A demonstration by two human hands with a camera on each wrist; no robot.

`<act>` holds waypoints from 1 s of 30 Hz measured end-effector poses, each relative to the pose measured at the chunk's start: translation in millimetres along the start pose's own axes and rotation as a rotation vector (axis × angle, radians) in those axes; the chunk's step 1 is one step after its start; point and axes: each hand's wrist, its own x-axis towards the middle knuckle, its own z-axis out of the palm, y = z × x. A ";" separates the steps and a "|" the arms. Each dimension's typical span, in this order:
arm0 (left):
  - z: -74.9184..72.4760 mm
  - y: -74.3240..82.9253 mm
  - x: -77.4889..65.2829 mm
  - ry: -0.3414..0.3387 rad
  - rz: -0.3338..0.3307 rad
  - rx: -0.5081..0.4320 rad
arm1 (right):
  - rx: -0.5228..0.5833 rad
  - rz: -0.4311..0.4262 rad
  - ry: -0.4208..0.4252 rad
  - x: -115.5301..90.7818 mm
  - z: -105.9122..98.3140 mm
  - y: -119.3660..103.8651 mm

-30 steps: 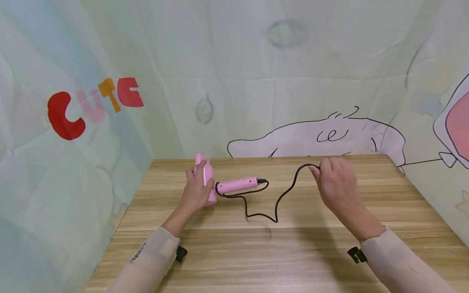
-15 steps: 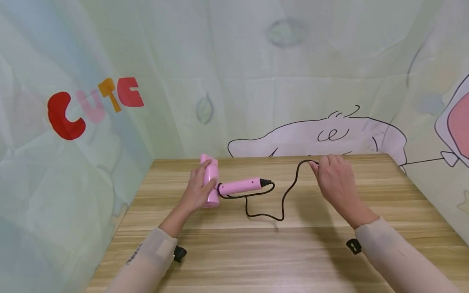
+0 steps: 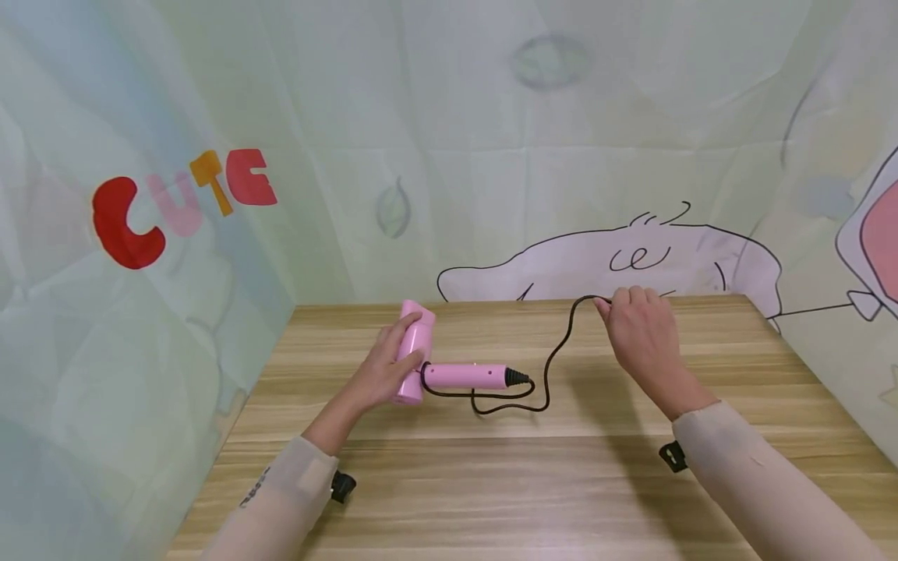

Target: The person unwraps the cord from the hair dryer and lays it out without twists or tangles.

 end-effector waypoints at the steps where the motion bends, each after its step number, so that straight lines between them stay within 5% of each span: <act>1: -0.1 -0.1 -0.3 -0.010 0.006 0.002 | -0.001 0.005 -0.004 0.4 0.4 -0.2; 8: -0.5 0.8 -3.1 -0.075 0.066 0.044 | -0.005 0.023 0.000 4.5 3.5 -0.1; 22: 1.5 -5.5 -7.0 -0.211 0.062 0.123 | -0.014 0.026 0.045 20.6 -8.3 -2.9; 30: 3.6 -7.8 -7.1 -0.215 0.062 0.210 | 0.022 0.031 0.094 31.2 -30.8 -11.8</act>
